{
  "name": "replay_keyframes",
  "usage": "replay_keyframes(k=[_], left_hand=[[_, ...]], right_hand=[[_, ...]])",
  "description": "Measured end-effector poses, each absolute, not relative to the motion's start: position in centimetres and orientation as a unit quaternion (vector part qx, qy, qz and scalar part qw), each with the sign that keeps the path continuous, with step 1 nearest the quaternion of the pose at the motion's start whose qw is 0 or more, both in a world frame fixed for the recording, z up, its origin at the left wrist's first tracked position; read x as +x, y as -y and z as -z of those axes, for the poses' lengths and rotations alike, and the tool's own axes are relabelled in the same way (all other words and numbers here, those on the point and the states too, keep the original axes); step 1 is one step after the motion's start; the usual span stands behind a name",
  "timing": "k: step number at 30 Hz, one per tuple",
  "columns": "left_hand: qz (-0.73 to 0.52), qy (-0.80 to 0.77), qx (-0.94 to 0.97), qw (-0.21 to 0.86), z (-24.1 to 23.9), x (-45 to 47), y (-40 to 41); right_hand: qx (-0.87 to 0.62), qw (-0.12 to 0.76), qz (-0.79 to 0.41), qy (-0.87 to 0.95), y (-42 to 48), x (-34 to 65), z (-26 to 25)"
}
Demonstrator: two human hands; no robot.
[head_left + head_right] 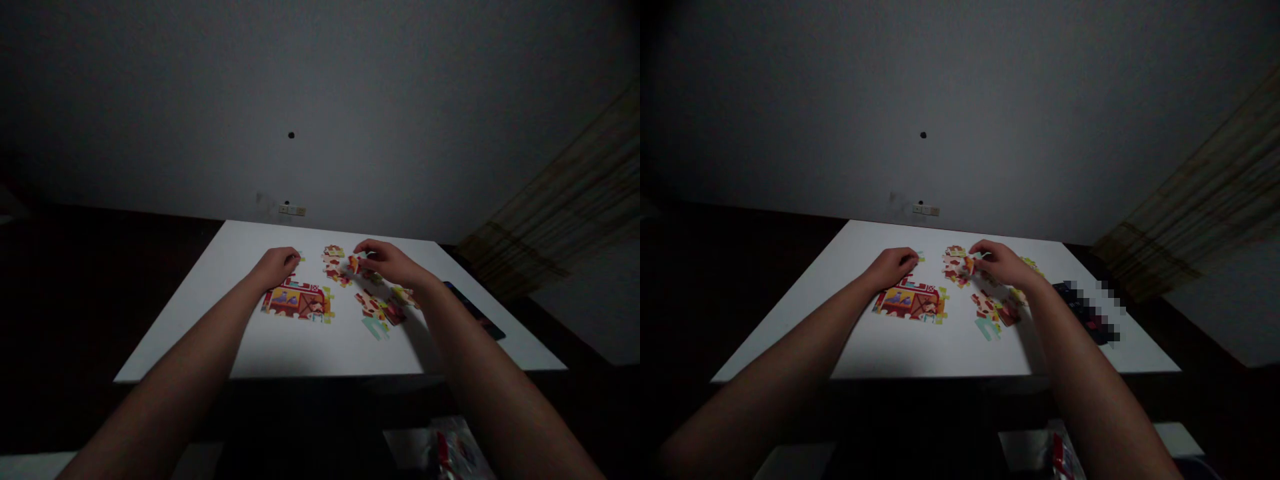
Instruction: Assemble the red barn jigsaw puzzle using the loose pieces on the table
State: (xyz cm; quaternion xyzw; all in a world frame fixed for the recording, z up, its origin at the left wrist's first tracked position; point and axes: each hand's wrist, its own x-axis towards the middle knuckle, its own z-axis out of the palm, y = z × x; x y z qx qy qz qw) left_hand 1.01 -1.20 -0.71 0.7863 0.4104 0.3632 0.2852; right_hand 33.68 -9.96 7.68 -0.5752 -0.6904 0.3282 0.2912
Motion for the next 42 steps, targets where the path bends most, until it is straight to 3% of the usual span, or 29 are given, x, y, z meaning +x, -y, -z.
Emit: replay_keyframes(k=[4, 8, 15, 27, 39, 42], left_hand=[[-0.399, -0.423, 0.761, 0.288, 0.5, 1.0, 1.2], [-0.43, -0.395, 0.76, 0.285, 0.5, 1.0, 1.3], [-0.437, -0.411, 0.728, 0.332, 0.7, 1.4, 1.1], [-0.388, -0.433, 0.756, 0.301, 0.8, 1.6, 0.7], [-0.375, -0.487, 0.76, 0.212, 0.1, 1.0, 0.4], [-0.364, -0.515, 0.761, 0.152, -0.1, 0.8, 0.4]], right_hand=[[-0.492, 0.272, -0.361, 0.744, 7.4, 26.8, -5.8], [-0.493, 0.216, -0.259, 0.802, 5.9, 23.1, -4.2], [-0.466, 0.191, -0.237, 0.83, 6.0, 22.1, -4.0], [-0.459, 0.187, -0.211, 0.843, 6.0, 21.5, -3.0], [-0.463, 0.16, -0.113, 0.865, 6.5, 22.1, -3.1], [-0.539, 0.211, -0.085, 0.811, 6.6, 22.7, -4.0]])
